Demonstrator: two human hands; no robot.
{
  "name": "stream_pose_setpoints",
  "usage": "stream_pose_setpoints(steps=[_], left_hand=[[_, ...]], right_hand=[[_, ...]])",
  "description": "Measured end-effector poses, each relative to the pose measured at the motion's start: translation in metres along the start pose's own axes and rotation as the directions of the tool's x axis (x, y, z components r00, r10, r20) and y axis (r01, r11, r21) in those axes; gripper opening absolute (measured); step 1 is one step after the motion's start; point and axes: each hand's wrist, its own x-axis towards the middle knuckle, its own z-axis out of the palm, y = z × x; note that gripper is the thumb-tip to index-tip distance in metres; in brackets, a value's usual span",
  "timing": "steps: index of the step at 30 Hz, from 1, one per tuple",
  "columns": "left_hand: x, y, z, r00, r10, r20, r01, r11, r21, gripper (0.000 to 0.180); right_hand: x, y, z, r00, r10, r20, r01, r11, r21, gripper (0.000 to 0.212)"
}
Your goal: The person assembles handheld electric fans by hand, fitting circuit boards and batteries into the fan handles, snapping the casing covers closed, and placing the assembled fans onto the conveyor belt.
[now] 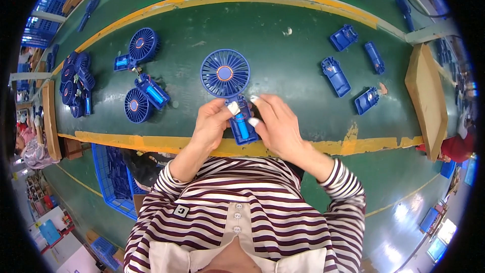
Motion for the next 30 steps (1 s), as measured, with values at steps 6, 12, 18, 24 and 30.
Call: stream_pose_setpoints(steps=[6, 12, 18, 24, 30], left_hand=[[0.0, 0.005, -0.002, 0.998, 0.065, 0.008, -0.065, 0.998, -0.004, 0.022], [0.002, 0.003, 0.005, 0.996, 0.079, 0.031, -0.079, 0.997, 0.001, 0.022], [-0.001, 0.0, 0.0, 1.0, 0.015, -0.025, -0.016, 1.0, -0.001, 0.022], [-0.002, 0.009, 0.001, 0.999, -0.041, -0.022, 0.04, 0.999, -0.021, 0.027], [0.002, 0.011, 0.001, 0.995, -0.097, 0.0, 0.097, 0.995, -0.03, 0.026]], right_hand=[[-0.028, -0.01, 0.016, 0.998, -0.063, -0.004, 0.063, 0.998, -0.031, 0.06], [-0.029, -0.012, 0.012, 0.992, -0.075, 0.099, 0.095, 0.974, -0.206, 0.064], [-0.018, -0.016, -0.011, 0.996, -0.064, 0.064, 0.068, 0.996, -0.051, 0.049], [-0.007, 0.059, -0.068, 0.939, 0.192, -0.285, -0.338, 0.667, -0.664, 0.046], [-0.006, 0.074, -0.058, 0.967, 0.129, -0.221, -0.215, 0.881, -0.422, 0.045]])
